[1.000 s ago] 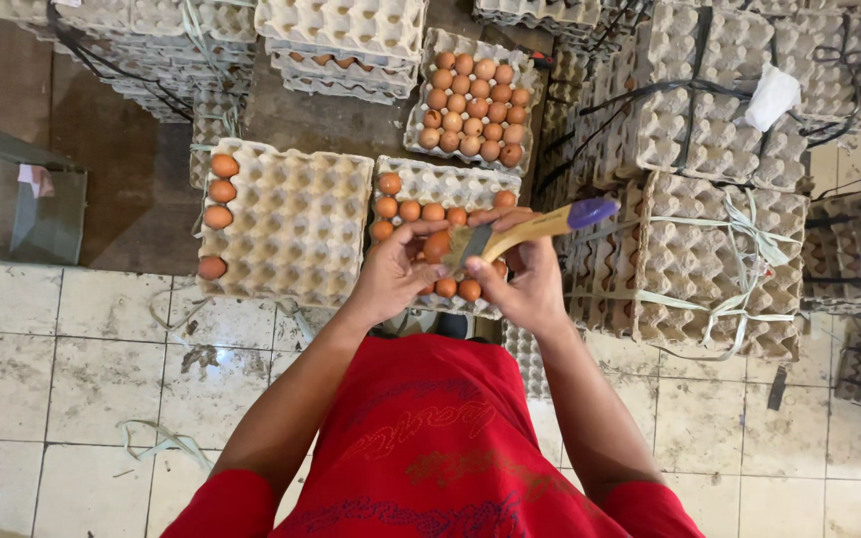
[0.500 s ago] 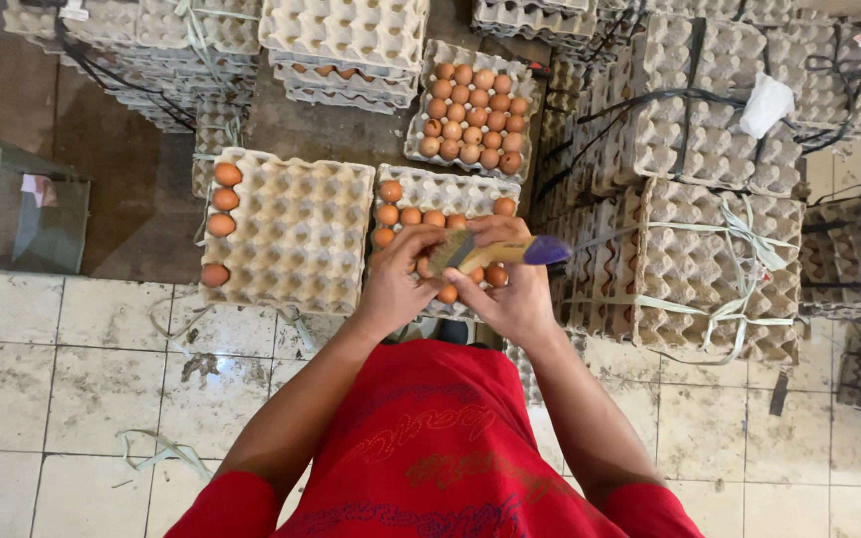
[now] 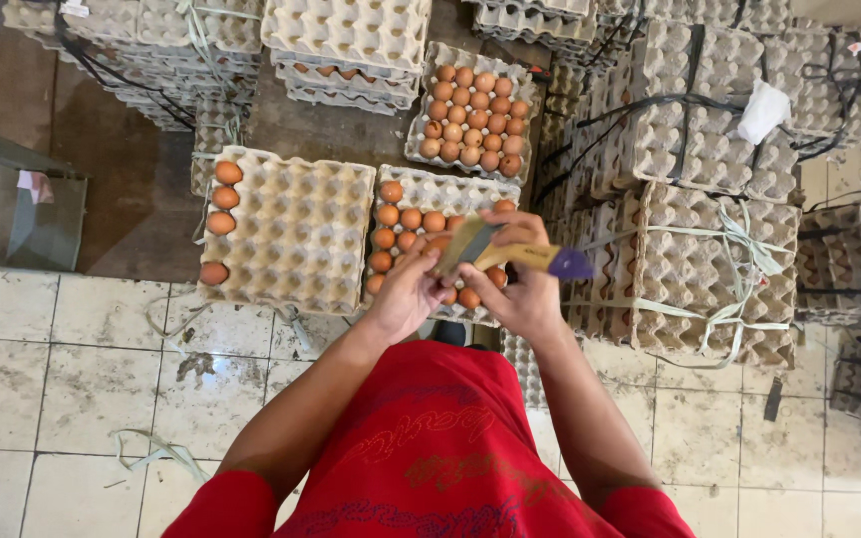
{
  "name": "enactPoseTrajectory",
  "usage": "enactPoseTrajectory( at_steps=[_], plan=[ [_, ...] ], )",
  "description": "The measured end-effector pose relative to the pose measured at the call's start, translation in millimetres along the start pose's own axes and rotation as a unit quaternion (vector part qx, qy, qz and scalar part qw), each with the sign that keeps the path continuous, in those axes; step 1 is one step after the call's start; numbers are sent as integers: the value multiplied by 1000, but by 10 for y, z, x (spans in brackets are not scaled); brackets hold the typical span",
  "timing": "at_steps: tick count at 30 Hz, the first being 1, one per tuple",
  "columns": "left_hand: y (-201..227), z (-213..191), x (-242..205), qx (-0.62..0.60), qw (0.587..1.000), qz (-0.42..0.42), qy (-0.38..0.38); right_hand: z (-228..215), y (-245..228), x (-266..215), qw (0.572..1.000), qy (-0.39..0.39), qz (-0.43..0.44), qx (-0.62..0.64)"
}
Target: The person uses a handheld stamping tool to mark brown eggs arranged in cardboard trays. They pick up an egg from a tray, apply the stamp, and place it back into the tray, repeating this process for multiple eggs.
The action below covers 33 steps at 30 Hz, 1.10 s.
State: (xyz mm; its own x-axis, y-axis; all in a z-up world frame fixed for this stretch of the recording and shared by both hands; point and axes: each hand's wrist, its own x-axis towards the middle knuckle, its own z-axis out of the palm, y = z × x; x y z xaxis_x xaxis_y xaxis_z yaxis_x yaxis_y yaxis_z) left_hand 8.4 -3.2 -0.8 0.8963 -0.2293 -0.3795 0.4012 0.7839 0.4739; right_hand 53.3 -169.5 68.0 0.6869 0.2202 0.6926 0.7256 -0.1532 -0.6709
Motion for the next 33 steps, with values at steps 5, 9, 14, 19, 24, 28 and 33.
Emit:
enactPoseTrajectory(
  at_steps=[5, 9, 14, 19, 24, 28, 33],
  plan=[
    [79, 95, 24, -1, 999, -23, 27, -49, -321, 299, 990, -143, -7, -22],
    [-33, -118, 172, -29, 998, -52, 21, -66, -78, 1, 998, -51, 17, -44],
    [86, 144, 62, 12, 996, -70, 47, -65, -160, 55, 984, -160, -9, -73],
    [18, -78, 157, -49, 994, -85, 42, -27, -219, -20, 990, -100, 47, -89],
    [-134, -288, 242, -23, 994, -96, 42, -67, -321, 318, 979, -174, 25, -102],
    [269, -9, 89, 44, 996, -69, 36, -188, 261, -107, 984, 7, 57, -167],
    [390, -820, 477, 575, 791, 74, 196, -356, 478, -593, 979, -12, 96, -180]
  ],
)
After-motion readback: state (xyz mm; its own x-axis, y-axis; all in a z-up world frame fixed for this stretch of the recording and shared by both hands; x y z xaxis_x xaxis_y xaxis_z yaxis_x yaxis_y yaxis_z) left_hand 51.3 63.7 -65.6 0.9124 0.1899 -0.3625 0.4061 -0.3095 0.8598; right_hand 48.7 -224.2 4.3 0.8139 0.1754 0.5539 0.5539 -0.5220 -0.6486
